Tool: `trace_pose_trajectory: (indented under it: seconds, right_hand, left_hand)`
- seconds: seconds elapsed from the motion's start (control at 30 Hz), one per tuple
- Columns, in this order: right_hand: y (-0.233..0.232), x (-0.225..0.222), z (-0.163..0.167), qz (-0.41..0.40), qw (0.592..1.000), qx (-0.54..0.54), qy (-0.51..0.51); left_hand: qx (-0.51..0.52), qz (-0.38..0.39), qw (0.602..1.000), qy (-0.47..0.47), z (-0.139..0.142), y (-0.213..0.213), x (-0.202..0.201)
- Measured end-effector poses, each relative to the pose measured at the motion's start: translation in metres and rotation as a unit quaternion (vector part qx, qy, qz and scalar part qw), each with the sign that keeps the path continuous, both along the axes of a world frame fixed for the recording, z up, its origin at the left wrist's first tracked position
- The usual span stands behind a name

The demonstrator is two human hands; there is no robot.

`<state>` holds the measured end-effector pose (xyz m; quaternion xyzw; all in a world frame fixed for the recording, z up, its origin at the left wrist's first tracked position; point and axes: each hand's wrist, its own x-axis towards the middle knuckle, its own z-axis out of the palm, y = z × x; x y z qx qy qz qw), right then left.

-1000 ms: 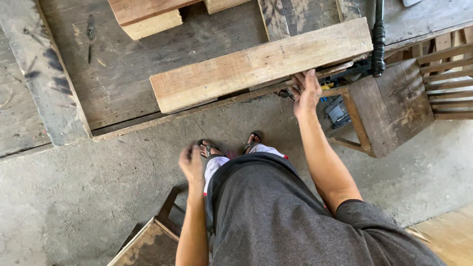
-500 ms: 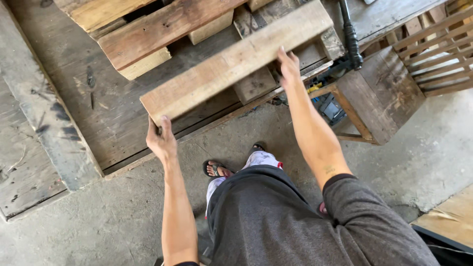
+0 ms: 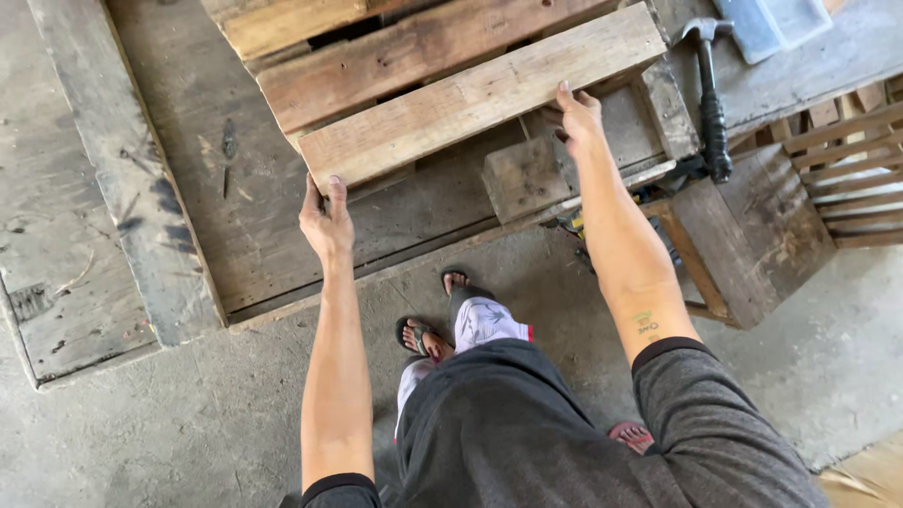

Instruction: The person hammers nails into wooden planks on a workbench. They repeatedly position planks, place nails, and strike them with a hammer, then move the planks aside.

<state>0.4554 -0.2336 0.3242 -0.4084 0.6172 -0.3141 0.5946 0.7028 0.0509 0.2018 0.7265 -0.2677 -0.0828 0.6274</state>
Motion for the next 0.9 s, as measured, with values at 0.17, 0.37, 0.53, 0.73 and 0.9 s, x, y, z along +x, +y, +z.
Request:
trace_pose_trajectory:
  seconds: [0.17, 0.37, 0.53, 0.73, 0.9]
  right_hand:
    - [-0.017, 0.008, -0.007, 0.061, 0.998, -0.027, 0.011]
    - [-0.024, -0.004, -0.013, 0.09, 0.995, -0.01, 0.038]
    - [-0.039, -0.013, -0.037, 0.116, 0.99, -0.058, 0.047]
    - [0.03, -0.079, -0.072, 0.154, 0.962, -0.221, 0.047]
    - [0.131, -0.093, -0.083, 0.261, 0.86, -0.334, 0.282]
  left_hand:
    - [0.06, 0.036, 0.997, 0.024, -0.001, -0.005, 0.006]
    - [0.082, 0.063, 0.994, 0.024, -0.001, -0.008, 0.004]
    - [0.077, 0.069, 0.995, 0.013, -0.008, -0.009, 0.005]
    - [0.115, 0.039, 0.991, 0.063, -0.009, 0.001, 0.01]
    - [0.039, 0.024, 0.999, 0.004, -0.004, 0.0, 0.003]
